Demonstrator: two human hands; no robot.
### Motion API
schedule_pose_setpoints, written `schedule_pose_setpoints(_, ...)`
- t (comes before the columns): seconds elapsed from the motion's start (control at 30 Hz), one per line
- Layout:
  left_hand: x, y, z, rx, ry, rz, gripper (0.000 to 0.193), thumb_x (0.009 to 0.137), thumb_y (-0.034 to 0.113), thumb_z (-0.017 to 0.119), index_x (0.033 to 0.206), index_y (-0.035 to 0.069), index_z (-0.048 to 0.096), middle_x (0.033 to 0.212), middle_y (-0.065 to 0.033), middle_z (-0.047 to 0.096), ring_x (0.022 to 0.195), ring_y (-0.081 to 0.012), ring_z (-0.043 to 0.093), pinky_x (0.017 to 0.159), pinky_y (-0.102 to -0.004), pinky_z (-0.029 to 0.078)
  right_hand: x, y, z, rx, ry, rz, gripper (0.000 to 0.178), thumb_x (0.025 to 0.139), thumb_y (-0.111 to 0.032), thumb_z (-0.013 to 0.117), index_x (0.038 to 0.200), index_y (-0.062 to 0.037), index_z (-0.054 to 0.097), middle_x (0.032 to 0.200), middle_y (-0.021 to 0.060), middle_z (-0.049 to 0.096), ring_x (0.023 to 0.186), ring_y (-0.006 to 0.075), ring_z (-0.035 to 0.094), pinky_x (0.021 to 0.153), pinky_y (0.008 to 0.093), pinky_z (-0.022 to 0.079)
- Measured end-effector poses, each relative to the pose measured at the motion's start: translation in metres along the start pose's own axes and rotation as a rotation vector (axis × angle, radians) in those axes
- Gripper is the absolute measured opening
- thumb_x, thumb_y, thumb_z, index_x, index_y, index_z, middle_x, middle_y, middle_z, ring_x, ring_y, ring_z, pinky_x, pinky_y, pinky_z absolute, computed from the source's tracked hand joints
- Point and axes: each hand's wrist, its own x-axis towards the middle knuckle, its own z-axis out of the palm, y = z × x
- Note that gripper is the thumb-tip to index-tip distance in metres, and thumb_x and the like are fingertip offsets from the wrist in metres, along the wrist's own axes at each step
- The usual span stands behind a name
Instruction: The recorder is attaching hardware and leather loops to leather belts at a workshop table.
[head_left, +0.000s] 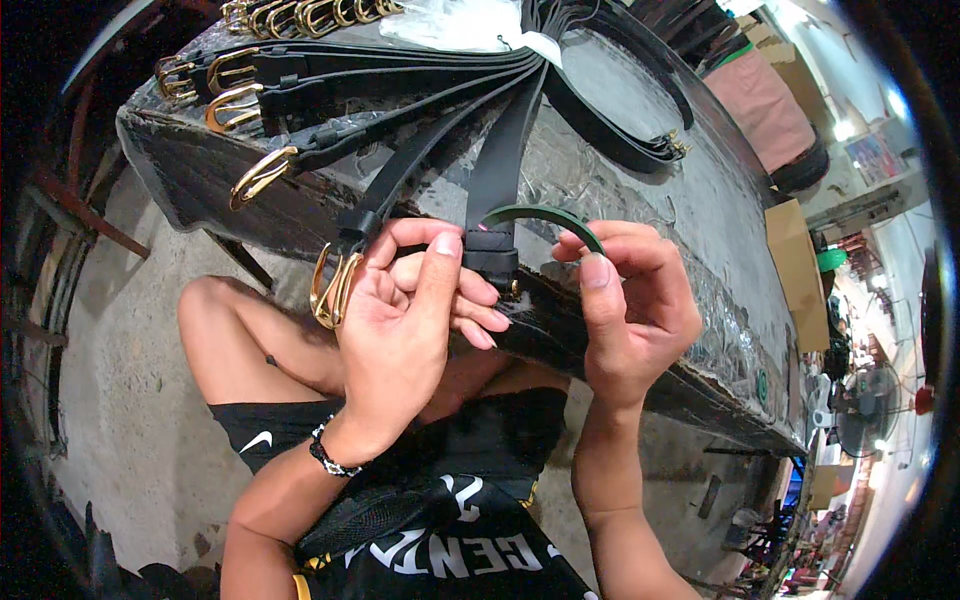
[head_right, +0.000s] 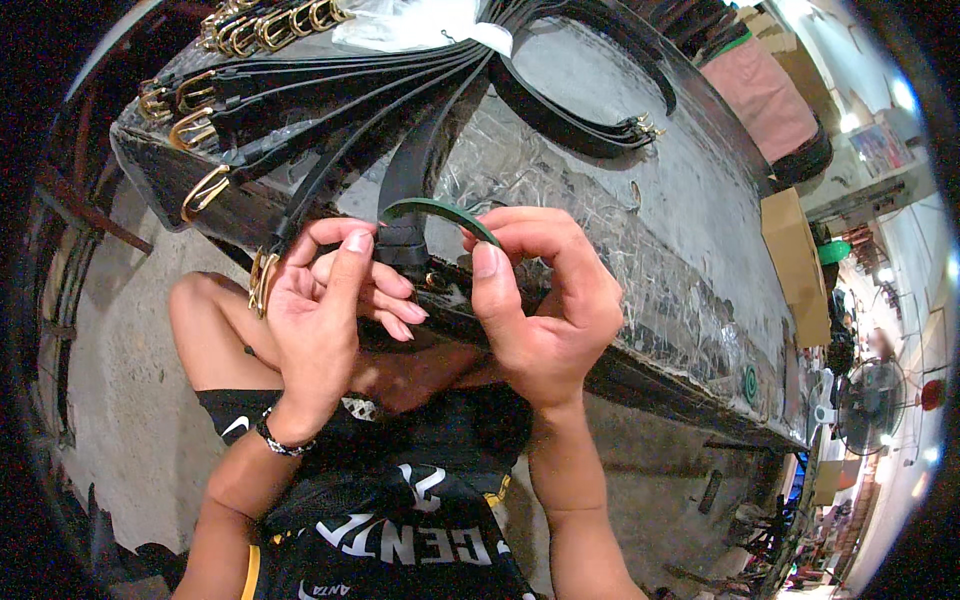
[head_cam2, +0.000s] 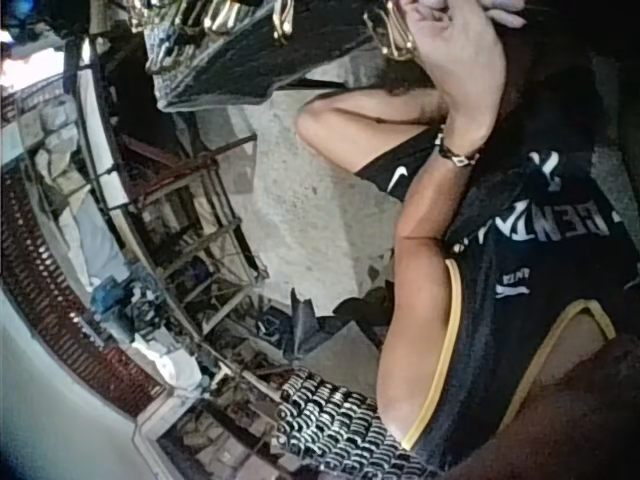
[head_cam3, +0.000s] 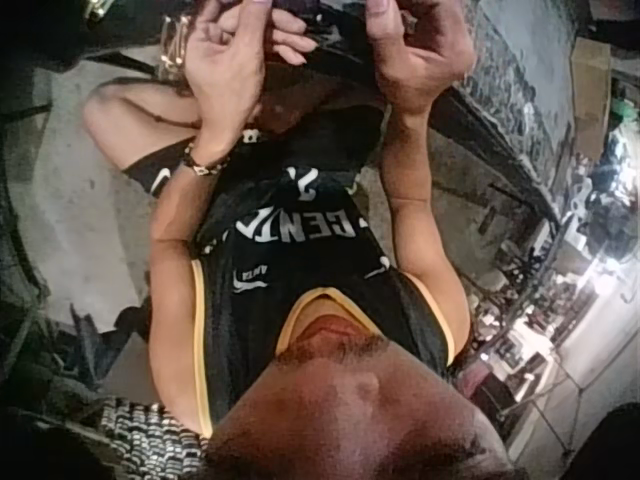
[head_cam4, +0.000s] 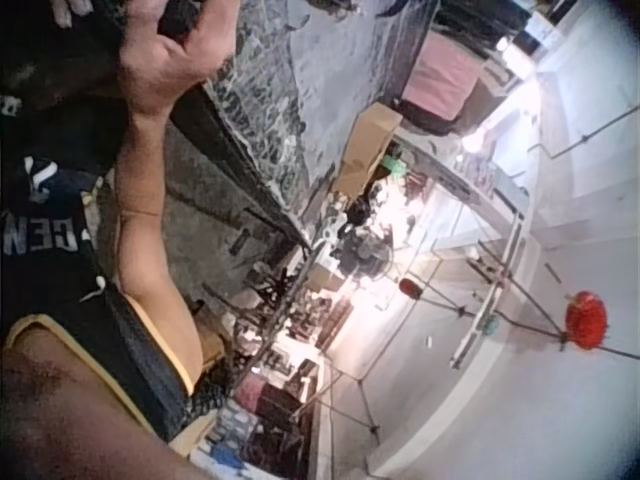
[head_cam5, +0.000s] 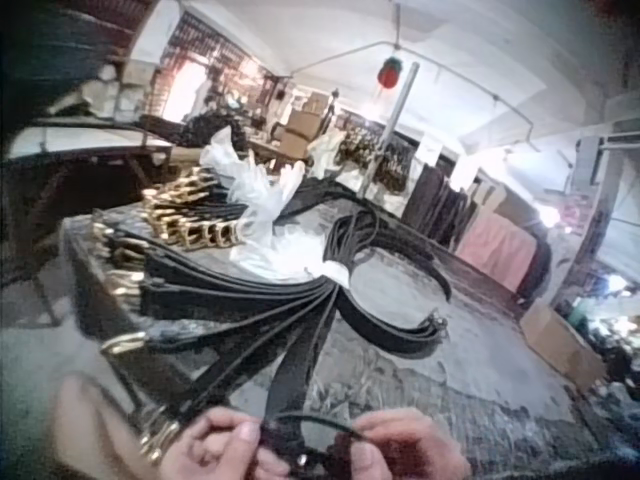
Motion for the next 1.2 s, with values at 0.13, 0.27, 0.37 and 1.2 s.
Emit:
schedule_pose_setpoints(0.13,0.0002,-0.0009,-0.0019,0.005,-0.012,-0.004,0.023,0.108,0.021,0.055,0.114,-0.001,0.054,0.079,-0.0144,0.071,0.063,-0.0203,0.072,0.053,-0.0275,0.058,0.0012,0.0017,0.0008,-0.048,-0.012,-0.036,0.007,0.088,0.001,0.071,0.093,0.0043,0.068,0.095,0.0140,0.073,0.078,0.0152,0.066,0.073,0.0280,0.054)
schedule_pose_setpoints(0.27,-0.0012,0.0028,0.0026,0.019,-0.008,0.022,0.020,0.107,0.018,0.057,0.112,-0.001,0.053,0.079,-0.0140,0.071,0.063,-0.0184,0.072,0.053,-0.0272,0.058,-0.0018,0.0049,0.0015,-0.038,0.009,-0.052,0.007,0.087,0.002,0.071,0.094,0.0044,0.068,0.095,0.0141,0.073,0.077,0.0145,0.066,0.072,0.0274,0.053)
schedule_pose_setpoints(0.37,-0.0013,0.0065,0.0059,0.107,0.002,0.027,0.018,0.106,0.015,0.059,0.111,-0.001,0.053,0.079,-0.0140,0.071,0.062,-0.0172,0.071,0.053,-0.0264,0.058,-0.0017,0.0049,0.0010,-0.036,0.012,-0.047,0.007,0.087,0.003,0.070,0.093,0.0043,0.068,0.095,0.0142,0.073,0.077,0.0141,0.066,0.071,0.0268,0.053)
schedule_pose_setpoints(1.2,-0.0006,0.0033,0.0011,-0.079,-0.004,-0.023,0.020,0.105,0.017,0.060,0.108,0.000,0.050,0.079,-0.0139,0.070,0.061,-0.0167,0.070,0.053,-0.0252,0.058,-0.0003,0.0001,-0.0026,-0.198,-0.135,-0.078,0.007,0.093,0.001,0.065,0.098,0.0050,0.064,0.099,0.0167,0.070,0.085,0.0190,0.068,0.079,0.0305,0.055)
